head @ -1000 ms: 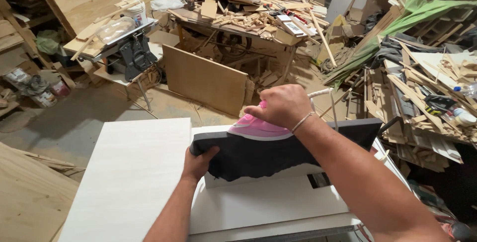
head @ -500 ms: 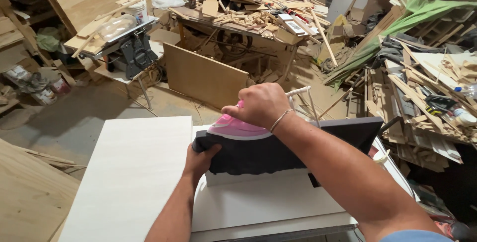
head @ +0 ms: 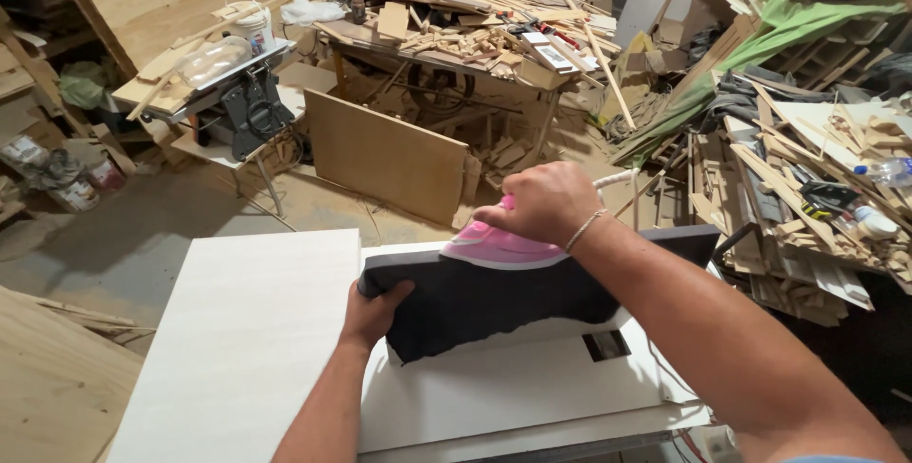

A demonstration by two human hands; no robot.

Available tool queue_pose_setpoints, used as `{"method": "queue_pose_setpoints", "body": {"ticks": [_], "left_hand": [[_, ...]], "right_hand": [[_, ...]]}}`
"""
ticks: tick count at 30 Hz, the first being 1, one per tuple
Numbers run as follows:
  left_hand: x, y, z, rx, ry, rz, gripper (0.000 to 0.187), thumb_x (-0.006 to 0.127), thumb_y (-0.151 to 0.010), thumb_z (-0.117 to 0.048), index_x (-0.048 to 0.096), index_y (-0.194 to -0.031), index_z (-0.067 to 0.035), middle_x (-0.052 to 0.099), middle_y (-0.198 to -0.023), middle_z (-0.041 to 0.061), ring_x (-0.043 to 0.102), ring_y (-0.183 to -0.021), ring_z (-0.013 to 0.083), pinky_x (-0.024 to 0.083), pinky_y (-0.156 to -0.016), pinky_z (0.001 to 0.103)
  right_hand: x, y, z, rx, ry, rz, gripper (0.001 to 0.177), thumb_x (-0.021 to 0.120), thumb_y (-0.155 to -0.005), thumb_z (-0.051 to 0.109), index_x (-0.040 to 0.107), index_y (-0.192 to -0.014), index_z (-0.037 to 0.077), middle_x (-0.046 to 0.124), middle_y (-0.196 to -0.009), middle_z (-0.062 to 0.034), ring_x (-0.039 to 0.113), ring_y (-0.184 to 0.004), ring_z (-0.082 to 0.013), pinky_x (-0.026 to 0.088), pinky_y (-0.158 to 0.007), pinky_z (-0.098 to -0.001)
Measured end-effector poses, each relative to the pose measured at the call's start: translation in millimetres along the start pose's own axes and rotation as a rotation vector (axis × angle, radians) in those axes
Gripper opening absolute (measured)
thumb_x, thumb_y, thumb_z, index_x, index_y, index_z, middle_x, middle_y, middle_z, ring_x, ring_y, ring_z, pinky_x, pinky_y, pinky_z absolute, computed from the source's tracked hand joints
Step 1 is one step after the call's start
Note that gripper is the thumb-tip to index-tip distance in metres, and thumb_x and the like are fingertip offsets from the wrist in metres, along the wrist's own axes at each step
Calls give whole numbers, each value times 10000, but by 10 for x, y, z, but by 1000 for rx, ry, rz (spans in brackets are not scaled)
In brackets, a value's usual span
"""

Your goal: Applying edge banding to a wooden board using a clothes iron and trimming the excess

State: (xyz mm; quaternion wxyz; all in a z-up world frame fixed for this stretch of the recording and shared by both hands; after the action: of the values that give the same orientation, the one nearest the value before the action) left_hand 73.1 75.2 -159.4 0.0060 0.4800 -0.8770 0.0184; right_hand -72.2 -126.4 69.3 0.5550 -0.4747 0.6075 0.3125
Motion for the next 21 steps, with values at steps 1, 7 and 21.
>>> {"method": "queue_pose_setpoints", "body": {"ticks": [1, 7, 21], "left_hand": [[7, -13, 11, 1, -2, 3, 330, 925, -689, -176, 635, -591, -56, 619, -539, 77, 553, -563, 170, 475, -607, 378], [29, 15, -25, 2, -11, -2, 347, 920, -736, -221, 643, -578, -85, 623, -520, 62, 569, -520, 157, 477, -590, 363], [33, 30, -84, 33, -15, 6, 408, 890, -740, -200, 566, -532, -65, 520, -458, 62, 463, -477, 151, 415, -518, 366]], "right_hand": [[21, 6, -38, 3, -1, -1, 638, 438, -781, 797, 723, -799, 226, 723, -793, -108, 724, -902, -328, 550, -792, -426], [70, 13, -82, 20, 3, -22, 624, 450, -779, 796, 708, -793, 229, 716, -787, -96, 724, -903, -305, 555, -800, -418], [-117, -118, 437, -10, -60, 27, 651, 419, -787, 792, 728, -854, 223, 728, -833, -97, 723, -939, -316, 547, -820, -433]]}}
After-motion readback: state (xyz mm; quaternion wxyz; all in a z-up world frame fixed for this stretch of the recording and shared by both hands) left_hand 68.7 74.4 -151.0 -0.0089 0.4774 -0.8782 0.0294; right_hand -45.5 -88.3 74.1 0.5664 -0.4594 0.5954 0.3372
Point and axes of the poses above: each hand's wrist, its own y-axis away from the middle knuckle, its own x-axis out of the palm, z = x × y, the point moved 1 cm from there along -y, towards the middle knuckle
